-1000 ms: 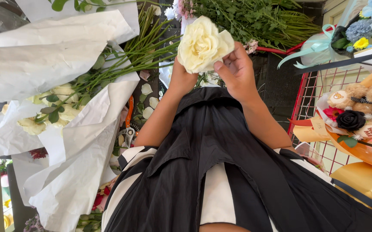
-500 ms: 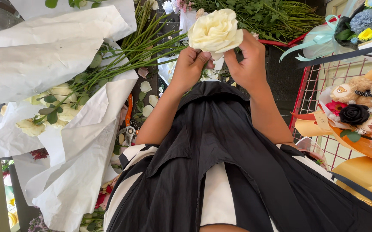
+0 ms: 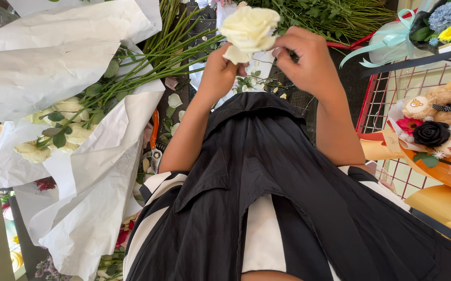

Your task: The person removes outer petals from white roses by hand, handles stems of greenery, and organizes flowers on a work surface in a florist environment.

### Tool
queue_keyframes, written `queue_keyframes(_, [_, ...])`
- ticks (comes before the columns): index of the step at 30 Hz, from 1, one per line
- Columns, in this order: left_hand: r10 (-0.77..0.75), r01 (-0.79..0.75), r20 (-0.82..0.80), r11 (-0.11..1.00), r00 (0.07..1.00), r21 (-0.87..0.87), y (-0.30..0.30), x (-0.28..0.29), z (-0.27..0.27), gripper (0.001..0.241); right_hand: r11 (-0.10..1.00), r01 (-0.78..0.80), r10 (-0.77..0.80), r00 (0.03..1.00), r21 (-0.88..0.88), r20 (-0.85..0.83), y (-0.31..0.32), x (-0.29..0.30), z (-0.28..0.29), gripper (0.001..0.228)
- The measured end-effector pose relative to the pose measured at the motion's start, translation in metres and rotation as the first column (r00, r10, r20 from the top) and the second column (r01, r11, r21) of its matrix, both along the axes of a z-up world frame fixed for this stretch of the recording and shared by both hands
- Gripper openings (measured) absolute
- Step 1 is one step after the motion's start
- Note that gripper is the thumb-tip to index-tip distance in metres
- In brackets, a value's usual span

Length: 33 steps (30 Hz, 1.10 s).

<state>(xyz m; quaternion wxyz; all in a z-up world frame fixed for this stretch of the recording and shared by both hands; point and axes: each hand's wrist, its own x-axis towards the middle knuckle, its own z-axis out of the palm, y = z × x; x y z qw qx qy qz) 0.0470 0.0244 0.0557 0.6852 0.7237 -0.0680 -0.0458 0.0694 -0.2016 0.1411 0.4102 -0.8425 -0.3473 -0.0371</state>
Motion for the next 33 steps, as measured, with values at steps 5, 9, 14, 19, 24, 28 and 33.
queue_keyframes(5, [0.063,-0.064,-0.011,0.993,0.998,-0.1,0.004,-0.003,0.023,0.022,0.997,-0.001,0.009,0.994,0.075,-0.105,0.01,-0.01,0.018,0.02])
queue_keyframes(9, [0.118,-0.118,-0.009,0.982,0.993,-0.144,-0.006,-0.001,0.022,0.022,0.985,0.077,-0.08,0.997,0.157,0.01,0.024,-0.021,0.004,0.045])
queue_keyframes(14, [0.135,-0.134,0.013,0.989,0.991,-0.058,-0.017,0.0,0.025,0.029,0.967,0.147,-0.203,0.936,0.206,0.288,0.043,-0.021,-0.015,0.03])
queue_keyframes(19, [0.158,-0.161,-0.033,0.981,0.987,-0.108,-0.023,0.001,0.034,0.026,0.962,0.193,-0.264,0.835,0.192,0.482,0.045,-0.009,-0.018,0.013])
queue_keyframes(24, [0.105,-0.101,0.089,0.994,0.99,-0.049,-0.024,-0.007,0.039,0.016,0.934,0.161,-0.283,0.878,0.319,0.385,0.046,-0.01,-0.024,0.009])
queue_keyframes(28, [0.043,-0.036,0.099,0.997,0.994,-0.071,-0.026,-0.006,0.043,0.027,0.915,0.146,-0.266,0.919,0.376,0.291,0.035,-0.006,-0.029,0.009])
queue_keyframes(33, [0.023,-0.014,0.076,0.994,0.997,-0.108,-0.03,-0.004,0.039,0.029,0.917,0.107,-0.24,0.918,0.385,0.317,0.03,-0.002,-0.031,0.011])
